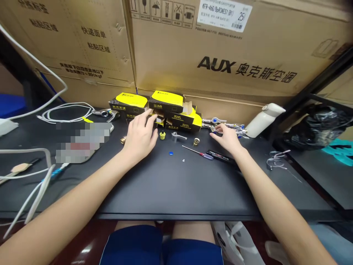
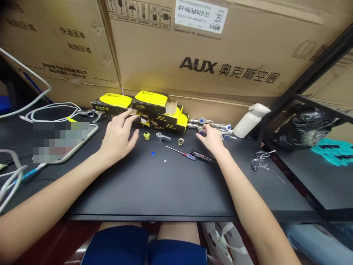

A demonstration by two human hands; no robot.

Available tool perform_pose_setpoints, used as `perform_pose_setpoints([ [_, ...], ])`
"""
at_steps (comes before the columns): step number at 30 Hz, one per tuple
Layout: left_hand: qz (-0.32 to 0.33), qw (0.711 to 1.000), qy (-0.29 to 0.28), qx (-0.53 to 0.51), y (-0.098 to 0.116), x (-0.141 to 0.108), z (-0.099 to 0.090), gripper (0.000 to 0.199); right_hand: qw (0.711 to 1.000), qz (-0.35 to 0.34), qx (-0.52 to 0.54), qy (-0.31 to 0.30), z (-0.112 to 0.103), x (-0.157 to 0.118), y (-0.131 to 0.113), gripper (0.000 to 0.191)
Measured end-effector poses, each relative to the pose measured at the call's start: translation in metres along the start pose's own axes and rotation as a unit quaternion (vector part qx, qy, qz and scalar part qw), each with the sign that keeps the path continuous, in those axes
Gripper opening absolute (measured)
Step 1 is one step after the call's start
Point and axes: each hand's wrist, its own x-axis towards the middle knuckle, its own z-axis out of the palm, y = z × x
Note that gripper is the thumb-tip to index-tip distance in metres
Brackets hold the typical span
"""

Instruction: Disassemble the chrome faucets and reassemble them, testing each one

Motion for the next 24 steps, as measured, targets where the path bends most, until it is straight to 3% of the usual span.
perform_pose_setpoints([
  [5, 0.013, 1.000, -0.008, -0.003, 0.000, -0.001, 0.004, 0.045, 0.999, -0.004, -0.029, -0.019, 0.010, 0.005, 0.005, 0.027],
  [11, 0.014, 1.000, -0.015, -0.019, 0.001, -0.001, 0.003, 0.046, 0.998, -0.061, 0.014, -0.012, -0.002, 0.007, 0.006, 0.024],
  [24, 0.023, 0.999, -0.015, -0.033, 0.001, -0.002, 0.003, 0.044, 0.972, -0.100, 0.120, 0.173, -0.037, 0.002, 0.004, 0.015],
])
